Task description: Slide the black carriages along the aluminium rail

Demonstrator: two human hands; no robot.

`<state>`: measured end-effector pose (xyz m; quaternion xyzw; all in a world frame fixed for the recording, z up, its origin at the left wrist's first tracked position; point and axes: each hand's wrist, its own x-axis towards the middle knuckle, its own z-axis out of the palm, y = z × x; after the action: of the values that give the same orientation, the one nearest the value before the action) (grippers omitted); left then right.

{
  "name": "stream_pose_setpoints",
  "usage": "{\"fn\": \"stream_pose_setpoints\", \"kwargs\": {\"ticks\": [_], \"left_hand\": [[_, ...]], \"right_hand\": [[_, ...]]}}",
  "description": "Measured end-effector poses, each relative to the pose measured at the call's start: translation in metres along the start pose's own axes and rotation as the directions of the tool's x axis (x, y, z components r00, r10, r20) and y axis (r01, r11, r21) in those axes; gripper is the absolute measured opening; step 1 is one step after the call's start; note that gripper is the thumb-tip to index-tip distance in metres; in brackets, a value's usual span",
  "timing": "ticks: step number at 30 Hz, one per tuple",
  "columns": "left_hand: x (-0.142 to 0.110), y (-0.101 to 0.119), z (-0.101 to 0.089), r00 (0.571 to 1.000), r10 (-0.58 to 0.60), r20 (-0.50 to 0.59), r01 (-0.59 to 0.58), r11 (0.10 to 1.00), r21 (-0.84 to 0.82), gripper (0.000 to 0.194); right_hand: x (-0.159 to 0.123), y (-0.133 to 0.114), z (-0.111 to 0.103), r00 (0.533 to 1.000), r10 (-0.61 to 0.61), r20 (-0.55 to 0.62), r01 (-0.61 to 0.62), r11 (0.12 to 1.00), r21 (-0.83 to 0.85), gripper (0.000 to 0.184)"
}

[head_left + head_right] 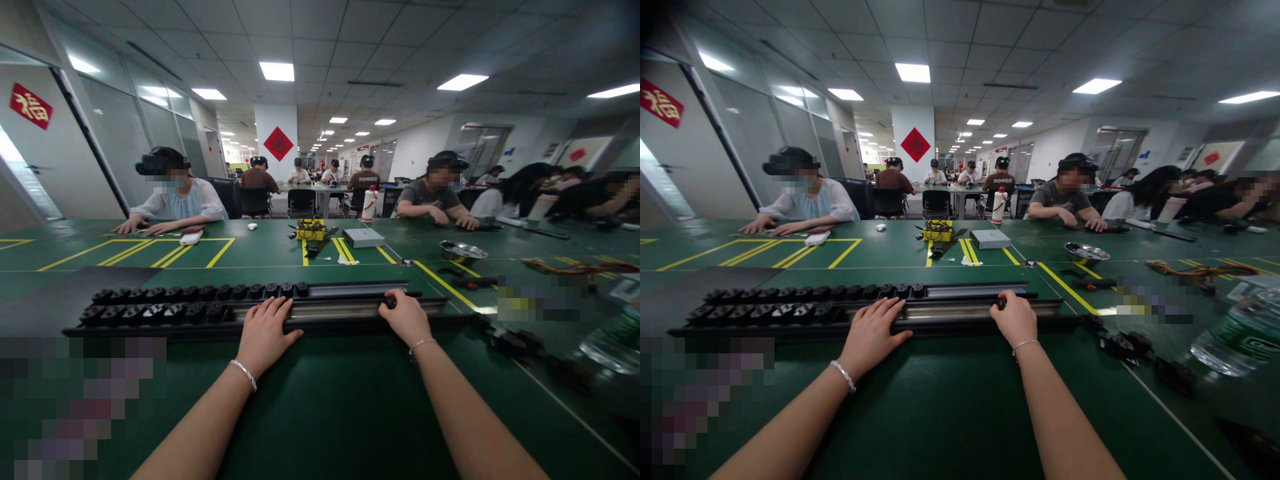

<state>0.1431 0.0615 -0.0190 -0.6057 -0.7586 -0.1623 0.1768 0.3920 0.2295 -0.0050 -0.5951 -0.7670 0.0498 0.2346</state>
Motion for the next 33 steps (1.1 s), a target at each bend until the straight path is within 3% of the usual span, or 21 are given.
{"fn": "stream_pose_setpoints", "kwargs": {"ticks": [7,14,33], "left_hand": [[-0.0001,0.0005,0.0004,1.000,-0.009,0.005,0.009,1.000,-0.003,0.058],[0.0001,0.0007,-0.0009,1.000,-0.010,0.012,0.011,1.000,-0.010,0.057],[0.0004,0.0013,-0.0008,0.999,-0.025,0.029,0.025,1.000,-0.015,0.058]], "right_hand": [[-0.0002,0.0019,0.0026,1.000,0.018,-0.019,-0.018,1.000,0.017,0.032],[0.0008,0.0068,0.0076,0.993,-0.005,-0.122,0.000,0.999,-0.040,0.026],[0.0027,0.0081,0.0031,0.995,0.002,-0.096,-0.008,0.998,-0.067,0.025]]}}
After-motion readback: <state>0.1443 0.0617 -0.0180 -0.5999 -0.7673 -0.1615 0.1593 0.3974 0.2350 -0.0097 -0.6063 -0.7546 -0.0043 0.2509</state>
